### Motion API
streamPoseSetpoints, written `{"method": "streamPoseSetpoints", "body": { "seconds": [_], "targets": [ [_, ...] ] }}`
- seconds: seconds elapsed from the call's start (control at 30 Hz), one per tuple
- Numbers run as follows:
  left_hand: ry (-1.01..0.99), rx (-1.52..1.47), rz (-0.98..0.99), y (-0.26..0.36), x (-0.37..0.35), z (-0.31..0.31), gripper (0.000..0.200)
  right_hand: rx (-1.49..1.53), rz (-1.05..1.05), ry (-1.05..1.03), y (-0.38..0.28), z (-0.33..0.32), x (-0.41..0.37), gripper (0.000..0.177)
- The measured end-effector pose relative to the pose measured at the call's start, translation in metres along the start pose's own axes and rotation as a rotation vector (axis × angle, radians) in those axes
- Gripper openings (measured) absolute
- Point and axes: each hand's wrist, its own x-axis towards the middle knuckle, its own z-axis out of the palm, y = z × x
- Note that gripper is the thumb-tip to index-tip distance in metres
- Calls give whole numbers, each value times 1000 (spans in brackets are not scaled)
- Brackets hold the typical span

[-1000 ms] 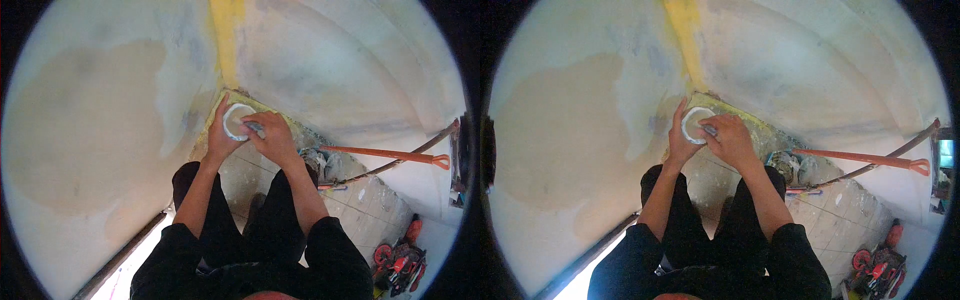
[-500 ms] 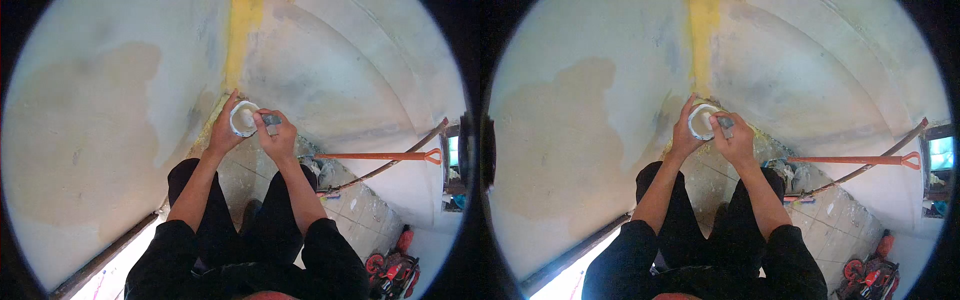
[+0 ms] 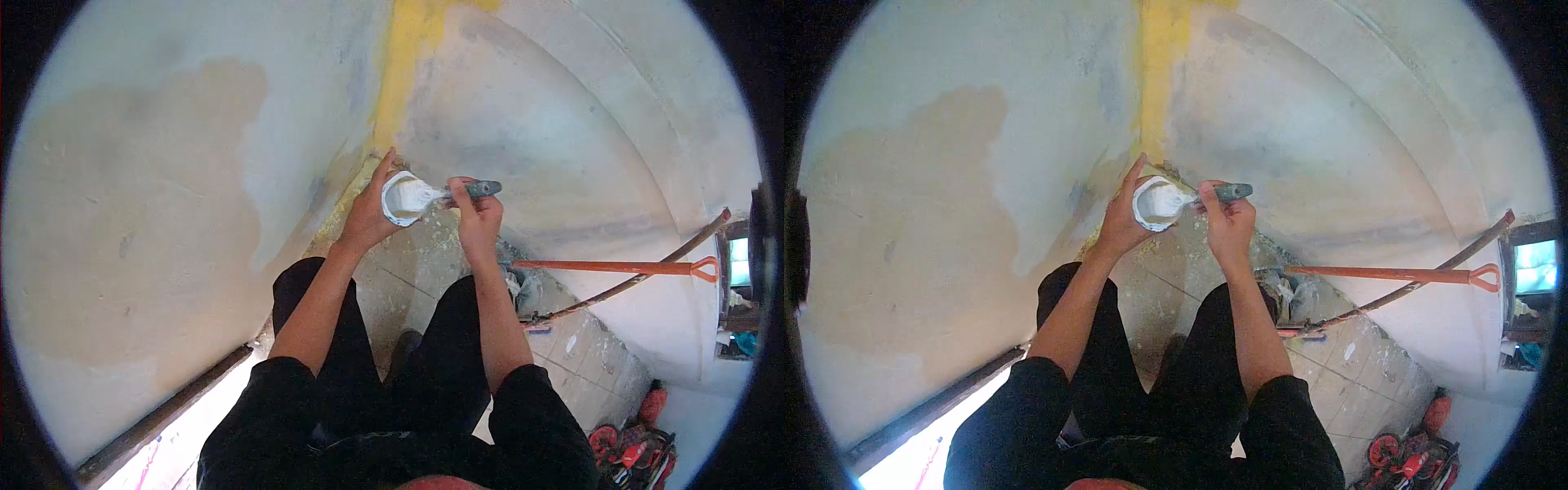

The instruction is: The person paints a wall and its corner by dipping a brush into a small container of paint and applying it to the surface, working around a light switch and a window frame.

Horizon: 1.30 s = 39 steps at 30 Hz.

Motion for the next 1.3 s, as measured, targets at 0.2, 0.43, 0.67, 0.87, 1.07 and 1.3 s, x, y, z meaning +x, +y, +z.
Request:
{"method": "streamPoseSetpoints", "body": {
  "seconds": [0.2, 0.43, 0.67, 0.87, 1.07, 1.3],
  "targets": [
    [-1, 53, -55, -5, 3, 9, 136, -541, -477, -38, -22, 4, -10, 20],
    [53, 41, -73, -17, 7, 9, 136, -618, -485, 17, -43, 10, -13, 17],
    [91, 65, -61, -21, 8, 4, 136, -541, -532, 70, -38, -2, -8, 11],
    [175, 40, -120, -28, 8, 0, 135, -459, -800, 51, -63, 11, 31, 15],
    [4, 14, -138, -6, 2, 4, 132, -708, -1252, -115, -113, 51, 113, 32],
    [-187, -38, -107, -6, -6, 9, 129, -801, -1322, -241, -44, 91, 136, 45]
  ]
}}
